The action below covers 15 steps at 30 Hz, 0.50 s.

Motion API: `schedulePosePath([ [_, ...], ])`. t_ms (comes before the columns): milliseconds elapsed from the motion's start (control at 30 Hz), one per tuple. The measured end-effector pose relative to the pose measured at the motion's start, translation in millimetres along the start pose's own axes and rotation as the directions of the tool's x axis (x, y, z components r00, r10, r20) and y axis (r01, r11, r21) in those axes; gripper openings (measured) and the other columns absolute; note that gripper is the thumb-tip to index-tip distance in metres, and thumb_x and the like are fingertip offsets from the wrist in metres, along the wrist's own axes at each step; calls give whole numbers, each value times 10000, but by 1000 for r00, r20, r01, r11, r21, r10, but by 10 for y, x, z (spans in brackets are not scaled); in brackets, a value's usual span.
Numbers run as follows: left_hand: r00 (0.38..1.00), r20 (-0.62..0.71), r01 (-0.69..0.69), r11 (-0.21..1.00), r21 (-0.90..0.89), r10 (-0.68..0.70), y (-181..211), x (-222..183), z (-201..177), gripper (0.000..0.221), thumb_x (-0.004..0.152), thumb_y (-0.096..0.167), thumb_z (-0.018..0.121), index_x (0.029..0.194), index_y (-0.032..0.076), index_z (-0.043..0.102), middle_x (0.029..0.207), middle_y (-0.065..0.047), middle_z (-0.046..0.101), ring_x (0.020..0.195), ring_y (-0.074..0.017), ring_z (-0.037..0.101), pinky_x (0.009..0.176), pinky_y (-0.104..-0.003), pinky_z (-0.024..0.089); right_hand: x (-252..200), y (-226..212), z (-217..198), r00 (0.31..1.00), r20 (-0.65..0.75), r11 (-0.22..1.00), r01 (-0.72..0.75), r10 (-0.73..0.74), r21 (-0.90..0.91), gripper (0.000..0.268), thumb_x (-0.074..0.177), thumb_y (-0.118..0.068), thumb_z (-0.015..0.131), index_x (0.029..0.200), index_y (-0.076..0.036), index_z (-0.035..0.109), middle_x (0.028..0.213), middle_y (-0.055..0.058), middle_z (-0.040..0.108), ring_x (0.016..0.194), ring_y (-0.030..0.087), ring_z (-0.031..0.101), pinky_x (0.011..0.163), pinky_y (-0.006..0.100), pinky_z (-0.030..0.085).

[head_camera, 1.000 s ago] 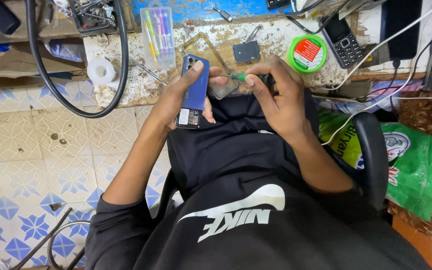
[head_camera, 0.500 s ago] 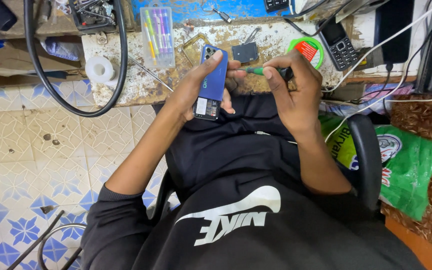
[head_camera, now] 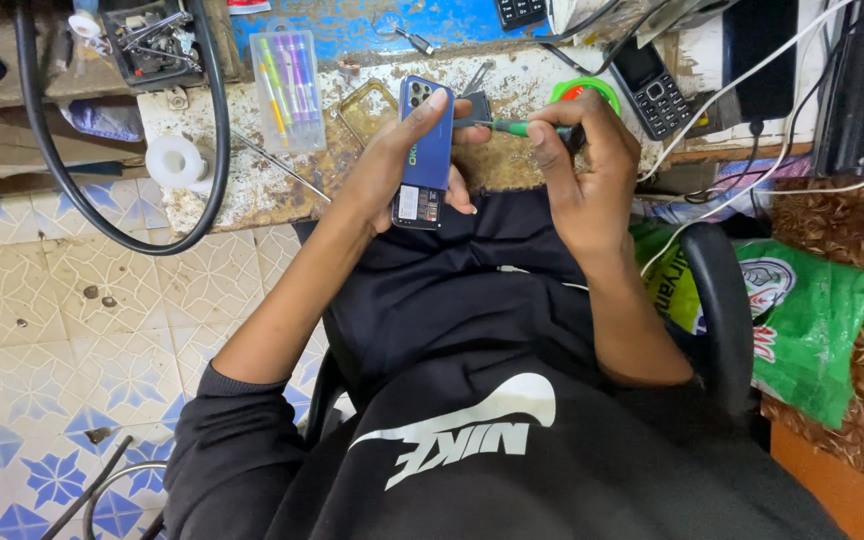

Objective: The person removes the back cover of a blue smartphone using a prying tool and a screwdriver. They carefully pry open the edges, unscrew internal components, and detach the back panel to expose the internal hardware.

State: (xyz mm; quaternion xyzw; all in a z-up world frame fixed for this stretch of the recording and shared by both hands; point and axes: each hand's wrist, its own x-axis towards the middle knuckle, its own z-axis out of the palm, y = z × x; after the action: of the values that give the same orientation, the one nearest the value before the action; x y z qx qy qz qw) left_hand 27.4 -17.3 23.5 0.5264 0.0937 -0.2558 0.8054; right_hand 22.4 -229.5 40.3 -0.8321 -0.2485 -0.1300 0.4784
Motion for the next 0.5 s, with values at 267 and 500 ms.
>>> schedulePosePath([
  [267,996,75,61,961,-269,-42,-162,130,-72,776,848,500,641,1346,-84,529,1207,-193,688,540,-316,703,570,-438,648,-25,37,8,999,31,1000,-11,11,-9,181,1139,-162,563,1110,10,613,1000,141,623,918,303,610,805,392,448],
  [500,999,29,28,969,-247,-22,-141,100,-55,859,810,509,665,1400,-81,459,1309,-217,654,510,-295,693,565,-456,663,0,-63,-111,1000,-2,1000,8,-8,-24,235,1154,-192,532,1089,18,615,981,139,586,886,293,569,783,392,420],
])
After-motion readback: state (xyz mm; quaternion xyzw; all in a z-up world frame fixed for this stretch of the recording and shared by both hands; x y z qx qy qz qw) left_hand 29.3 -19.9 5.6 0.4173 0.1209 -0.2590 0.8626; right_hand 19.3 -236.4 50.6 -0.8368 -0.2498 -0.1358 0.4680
